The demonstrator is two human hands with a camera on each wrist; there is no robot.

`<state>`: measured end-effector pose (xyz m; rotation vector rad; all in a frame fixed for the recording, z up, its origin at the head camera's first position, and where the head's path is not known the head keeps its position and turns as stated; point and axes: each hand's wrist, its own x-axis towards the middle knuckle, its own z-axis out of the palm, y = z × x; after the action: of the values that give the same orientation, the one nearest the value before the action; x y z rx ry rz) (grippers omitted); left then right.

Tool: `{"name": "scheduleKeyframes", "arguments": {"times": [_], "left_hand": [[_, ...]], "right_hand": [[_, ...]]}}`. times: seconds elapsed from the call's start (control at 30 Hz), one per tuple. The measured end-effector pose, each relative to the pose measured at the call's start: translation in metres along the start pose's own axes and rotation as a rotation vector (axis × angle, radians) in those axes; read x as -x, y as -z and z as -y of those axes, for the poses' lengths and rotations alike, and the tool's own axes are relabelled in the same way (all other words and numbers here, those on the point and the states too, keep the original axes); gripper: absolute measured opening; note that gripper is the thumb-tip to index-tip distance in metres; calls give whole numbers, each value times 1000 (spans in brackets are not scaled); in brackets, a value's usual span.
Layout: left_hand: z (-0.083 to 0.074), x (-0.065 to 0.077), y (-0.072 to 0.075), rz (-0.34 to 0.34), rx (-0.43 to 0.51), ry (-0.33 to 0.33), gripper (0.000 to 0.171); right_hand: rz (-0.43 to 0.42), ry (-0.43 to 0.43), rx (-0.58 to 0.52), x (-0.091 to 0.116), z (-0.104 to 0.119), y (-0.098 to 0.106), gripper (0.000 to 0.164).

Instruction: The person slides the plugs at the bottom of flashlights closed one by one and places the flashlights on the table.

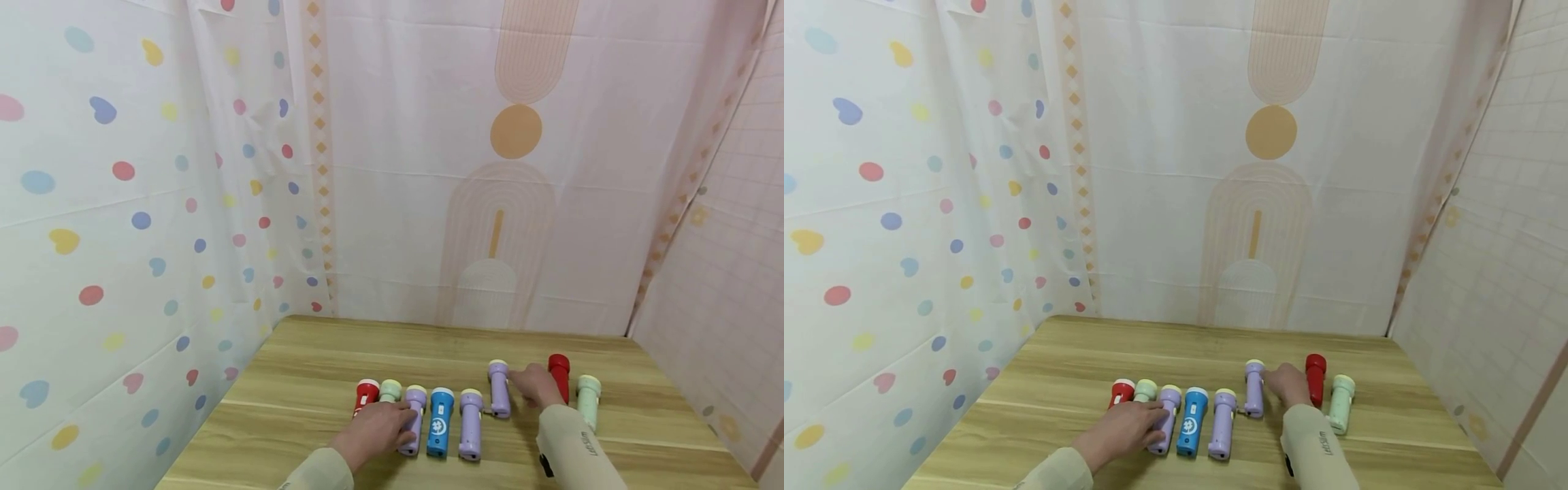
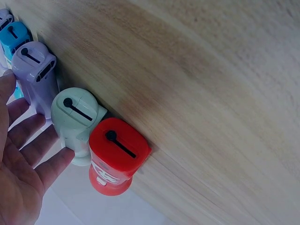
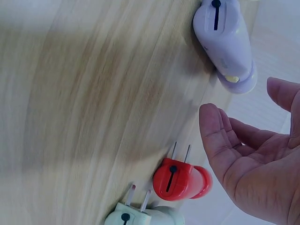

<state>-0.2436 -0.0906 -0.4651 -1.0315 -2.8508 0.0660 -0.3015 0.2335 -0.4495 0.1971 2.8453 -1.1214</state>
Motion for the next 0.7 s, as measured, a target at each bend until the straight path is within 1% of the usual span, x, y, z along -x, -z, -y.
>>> {"name": "scheduleKeyframes", "arguments": {"times": [0.23,0.43,0.57,0.7], "left_hand": [[0,0,0,-3,-12,-2,21],[0,2,0,2,5,-2,21],[0,2,2,22,21,6,21],[1,1,2,32,28,8,20]], "right_hand": [[-32,11,1,2,1,-7,37],[-18,-18,-20,4,3,-12,31],[-6,-37,7,4,4,-16,32],[-29,16,55,3,3,-20,33]]}}
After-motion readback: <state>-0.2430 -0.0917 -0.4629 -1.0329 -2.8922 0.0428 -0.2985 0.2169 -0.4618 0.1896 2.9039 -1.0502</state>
